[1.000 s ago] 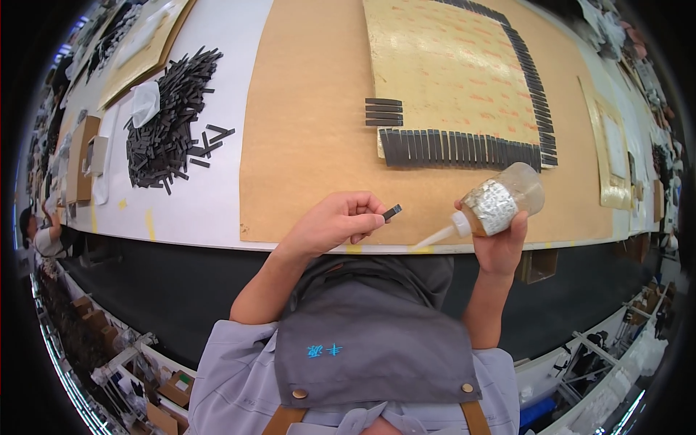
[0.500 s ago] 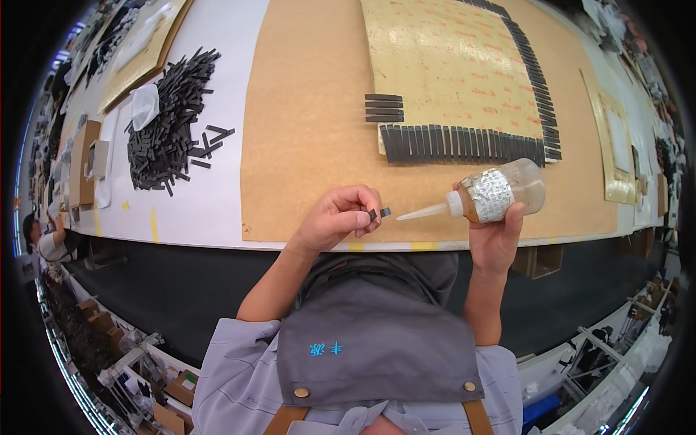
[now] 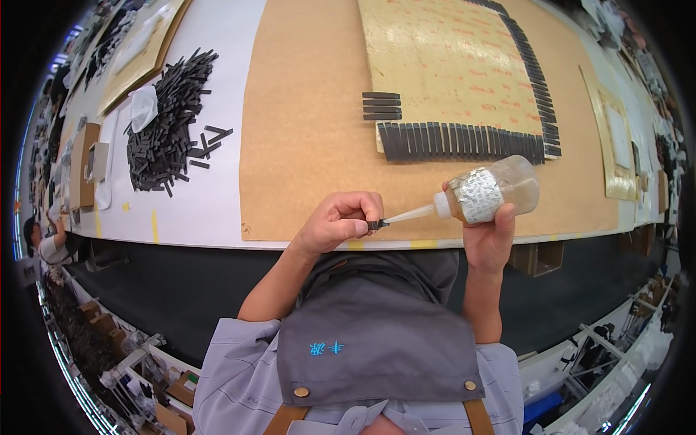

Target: The worker applies adhesive to small black leather strips and carefully positions them along the border of a larger material sheet on a workbench.

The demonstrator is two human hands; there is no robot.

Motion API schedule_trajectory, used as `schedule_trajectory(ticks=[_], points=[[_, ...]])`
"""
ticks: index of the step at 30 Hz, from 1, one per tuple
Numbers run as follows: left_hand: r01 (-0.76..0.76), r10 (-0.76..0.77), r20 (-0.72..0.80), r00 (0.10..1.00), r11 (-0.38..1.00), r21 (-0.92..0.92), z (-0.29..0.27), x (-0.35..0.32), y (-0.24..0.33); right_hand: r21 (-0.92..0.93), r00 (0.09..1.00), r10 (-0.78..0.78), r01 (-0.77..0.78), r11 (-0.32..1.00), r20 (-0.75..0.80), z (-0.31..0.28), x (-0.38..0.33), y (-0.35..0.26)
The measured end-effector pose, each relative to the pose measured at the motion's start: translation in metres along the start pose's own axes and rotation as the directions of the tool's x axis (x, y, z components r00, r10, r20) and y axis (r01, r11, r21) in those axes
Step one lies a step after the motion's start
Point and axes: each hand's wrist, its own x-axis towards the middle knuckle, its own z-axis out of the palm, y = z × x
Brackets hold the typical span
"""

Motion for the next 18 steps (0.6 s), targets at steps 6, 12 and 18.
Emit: schedule_trajectory(ticks=[6,12,18], points=[[0.027,-0.027,-0.010,1.000,1.000,-0.002,0.002,0.000,0.003,-0.018,0.999,-0.018,0.018,1.000,-0.030,-0.001,-0.001,0.002],[0.039,-0.038,-0.015,0.999,0.999,0.023,0.003,-0.002,0.004,0.044,0.999,0.004,-0.002,0.999,-0.042,0.008,-0.002,-0.002],[0.047,-0.047,-0.016,0.999,0.999,0.022,0.003,-0.001,0.004,0.020,0.999,0.005,-0.004,1.000,-0.047,0.008,-0.002,-0.003]])
